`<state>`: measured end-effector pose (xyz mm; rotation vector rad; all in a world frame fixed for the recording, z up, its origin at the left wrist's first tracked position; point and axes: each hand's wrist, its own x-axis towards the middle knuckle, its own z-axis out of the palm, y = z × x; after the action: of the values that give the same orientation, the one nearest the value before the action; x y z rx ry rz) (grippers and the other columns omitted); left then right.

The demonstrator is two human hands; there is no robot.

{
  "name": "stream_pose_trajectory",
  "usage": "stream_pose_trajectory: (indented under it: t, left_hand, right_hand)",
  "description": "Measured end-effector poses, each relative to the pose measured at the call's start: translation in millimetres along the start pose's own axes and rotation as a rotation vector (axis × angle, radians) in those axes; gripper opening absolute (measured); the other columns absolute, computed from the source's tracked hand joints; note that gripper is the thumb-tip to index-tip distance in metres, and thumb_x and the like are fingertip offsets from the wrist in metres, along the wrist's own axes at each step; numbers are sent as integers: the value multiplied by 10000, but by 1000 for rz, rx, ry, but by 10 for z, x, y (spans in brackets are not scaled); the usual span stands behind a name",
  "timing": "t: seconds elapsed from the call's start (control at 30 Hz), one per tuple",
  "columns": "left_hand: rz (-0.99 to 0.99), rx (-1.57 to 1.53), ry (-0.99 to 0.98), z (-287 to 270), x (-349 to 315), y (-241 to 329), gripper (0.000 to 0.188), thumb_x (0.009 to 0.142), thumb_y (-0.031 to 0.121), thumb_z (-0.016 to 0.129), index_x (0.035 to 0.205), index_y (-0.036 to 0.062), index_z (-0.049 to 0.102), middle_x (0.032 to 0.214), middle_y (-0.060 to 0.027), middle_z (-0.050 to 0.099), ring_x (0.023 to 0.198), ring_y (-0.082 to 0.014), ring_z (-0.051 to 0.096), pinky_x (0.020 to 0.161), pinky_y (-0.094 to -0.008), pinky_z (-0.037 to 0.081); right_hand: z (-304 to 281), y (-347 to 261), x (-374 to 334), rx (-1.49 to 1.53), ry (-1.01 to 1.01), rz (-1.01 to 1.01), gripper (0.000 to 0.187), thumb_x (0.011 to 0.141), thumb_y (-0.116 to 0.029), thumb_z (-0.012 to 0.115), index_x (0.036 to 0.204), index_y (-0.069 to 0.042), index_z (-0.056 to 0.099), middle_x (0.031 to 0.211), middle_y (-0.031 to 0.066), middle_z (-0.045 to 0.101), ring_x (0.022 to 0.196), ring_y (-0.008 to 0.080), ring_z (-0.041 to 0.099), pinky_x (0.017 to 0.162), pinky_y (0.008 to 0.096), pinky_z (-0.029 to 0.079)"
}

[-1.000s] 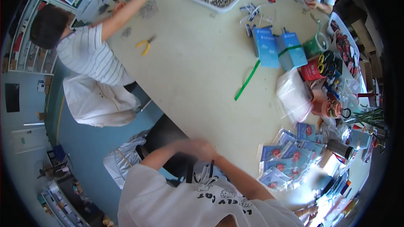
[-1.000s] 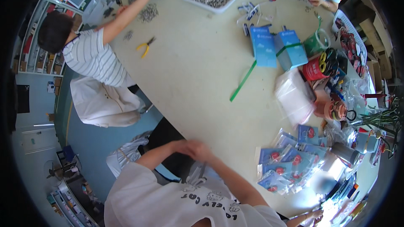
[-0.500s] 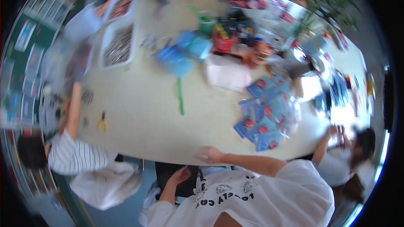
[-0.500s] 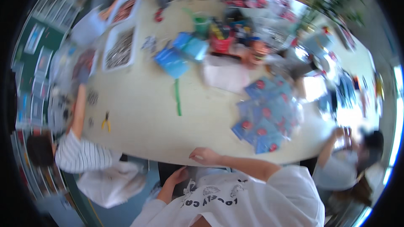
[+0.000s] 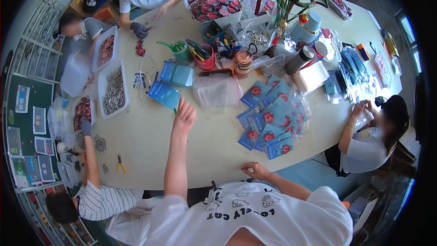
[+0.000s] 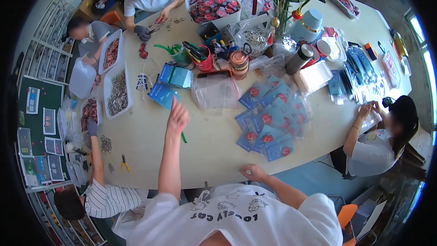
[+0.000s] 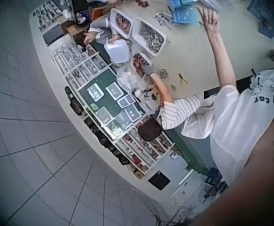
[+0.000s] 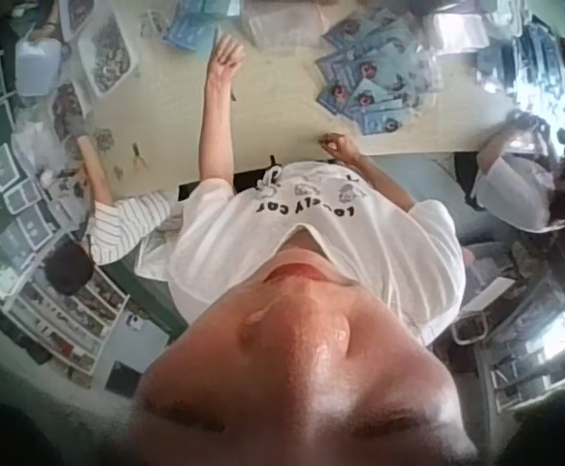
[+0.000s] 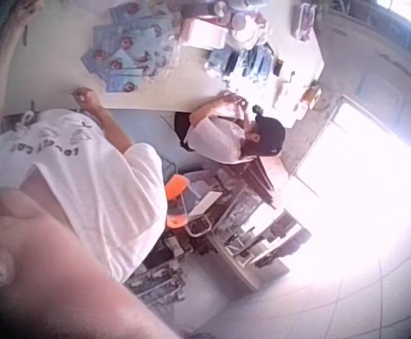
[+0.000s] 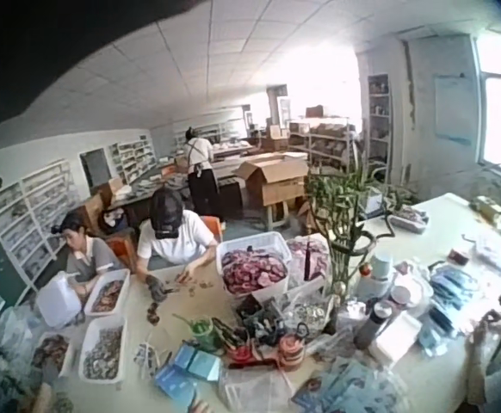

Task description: The person packages red heart-shaped keychains into clear plastic bags. They pick up a keychain, place it into a bag, and set the packaged item aside. The person repeats this process for multiple keychains, stacking the finished packages on the table.

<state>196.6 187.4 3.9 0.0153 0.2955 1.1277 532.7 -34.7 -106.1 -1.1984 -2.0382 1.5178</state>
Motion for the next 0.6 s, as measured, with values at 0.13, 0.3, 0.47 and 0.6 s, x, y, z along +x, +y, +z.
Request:
stream_pose_trajectory:
  t: [0.13, 0.3, 0.47, 0.6]
  left_hand:
    - [51, -71, -209, 448, 804, 248, 611, 1016, 454, 356, 491, 142, 334, 425, 30, 272, 372, -93, 222, 351, -245, 159]
    - [254, -365, -131, 363, 1236, 603, 530, 1005, 348, 448, 523, 142, 369, 463, 34, 299, 419, -87, 256, 367, -242, 159]
    - [387, -367, -129, 363, 1340, 762, 518, 1001, 344, 459, 531, 141, 381, 464, 34, 295, 420, -87, 271, 363, -234, 178]
    - [466, -372, -68, 182, 1349, 1031, 514, 1003, 356, 449, 543, 140, 374, 464, 31, 295, 425, -99, 283, 361, -245, 186]
  right_hand:
    - [61, 10, -19, 82, 50, 68, 139, 840, -152, 658, 932, -47, 668, 876, 117, 669, 818, 289, 649, 742, 382, 513]
    - [68, -2, -15, 56, 88, 10, 100, 815, -109, 661, 888, -41, 659, 873, 114, 669, 809, 301, 642, 731, 385, 511]
    - [91, 5, 4, 44, 130, -40, 101, 811, -105, 665, 896, -52, 650, 783, 90, 640, 720, 236, 642, 678, 358, 508]
    - [73, -21, 7, 47, 94, -12, 99, 805, -92, 657, 898, -59, 649, 790, 90, 642, 730, 254, 637, 677, 361, 508]
